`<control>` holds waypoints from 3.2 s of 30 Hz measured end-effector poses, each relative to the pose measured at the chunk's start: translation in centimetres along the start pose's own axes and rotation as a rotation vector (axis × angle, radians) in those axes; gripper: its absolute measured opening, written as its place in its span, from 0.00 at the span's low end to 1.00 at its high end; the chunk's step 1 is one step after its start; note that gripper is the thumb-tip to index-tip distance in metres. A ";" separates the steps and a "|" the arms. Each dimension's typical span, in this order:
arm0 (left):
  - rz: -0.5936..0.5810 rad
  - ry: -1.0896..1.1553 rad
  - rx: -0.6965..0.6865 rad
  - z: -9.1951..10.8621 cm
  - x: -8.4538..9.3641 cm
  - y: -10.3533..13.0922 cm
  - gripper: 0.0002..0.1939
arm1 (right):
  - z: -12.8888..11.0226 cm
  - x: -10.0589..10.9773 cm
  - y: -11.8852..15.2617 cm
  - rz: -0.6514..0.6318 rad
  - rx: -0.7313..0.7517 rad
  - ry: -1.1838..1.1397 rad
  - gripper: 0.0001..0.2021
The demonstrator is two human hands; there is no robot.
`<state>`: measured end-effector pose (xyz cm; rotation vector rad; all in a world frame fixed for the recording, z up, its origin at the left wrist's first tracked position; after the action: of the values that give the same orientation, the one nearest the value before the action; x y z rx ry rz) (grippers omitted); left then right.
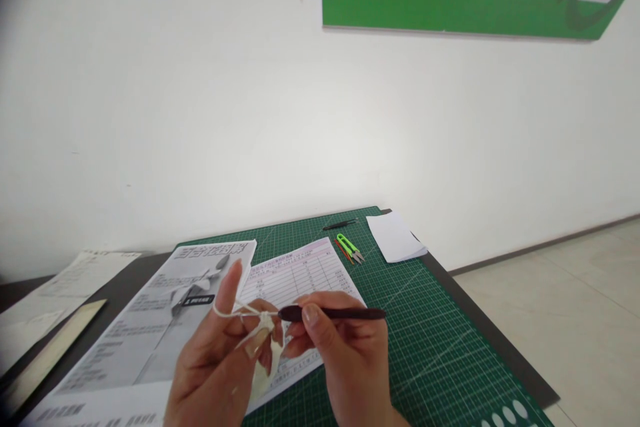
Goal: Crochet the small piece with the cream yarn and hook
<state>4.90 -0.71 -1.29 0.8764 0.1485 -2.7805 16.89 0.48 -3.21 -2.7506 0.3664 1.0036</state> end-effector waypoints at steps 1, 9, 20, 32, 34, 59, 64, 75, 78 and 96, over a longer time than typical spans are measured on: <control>0.037 -0.001 0.014 0.0 -0.1 0.1 0.24 | 0.0 0.1 0.2 -0.007 0.079 0.033 0.04; 0.123 0.033 0.020 -0.2 -0.1 0.0 0.25 | 0.2 0.5 0.1 0.019 0.137 0.091 0.05; 0.100 0.178 0.327 0.3 -0.1 0.1 0.28 | -0.8 1.1 1.9 -0.385 1.224 0.834 0.21; -0.182 0.402 0.520 1.6 0.4 -0.7 0.29 | -0.8 0.1 0.9 -0.286 0.687 0.314 0.11; -0.177 0.423 0.492 1.6 0.6 -0.8 0.31 | -0.6 0.5 0.9 -0.253 0.592 0.246 0.10; -0.183 0.444 0.493 1.4 0.9 -1.1 0.31 | 0.0 1.0 0.0 -0.169 -0.048 -0.109 0.03; -0.262 0.476 0.500 1.4 0.7 -1.3 0.30 | -0.6 0.3 -0.4 -0.183 0.038 -0.122 0.02; -0.312 0.492 0.523 1.4 0.9 -1.5 0.28 | -0.9 0.4 -0.8 -0.150 -0.019 -0.107 0.03; -0.357 0.419 0.453 1.4 1.1 -1.4 0.28 | -0.3 0.5 -0.9 -0.093 -0.209 -0.153 0.04; -0.316 -0.037 0.175 0.5 1.2 -1.4 0.26 | 0.2 -0.2 -0.6 0.041 -0.341 -0.157 0.07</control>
<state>3.29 0.37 -1.55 0.9101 0.0392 -3.1413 16.81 1.16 -3.17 -2.9381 0.2472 1.3984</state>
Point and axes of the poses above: each hand's wrist, its own y-axis away from the middle knuckle, its own x-axis out of the back of the hand, z = x × y, the point moved 2 cm from there along -y, towards the middle knuckle, and after that the axes turned 13 degrees about z, right-handed, at the moved point
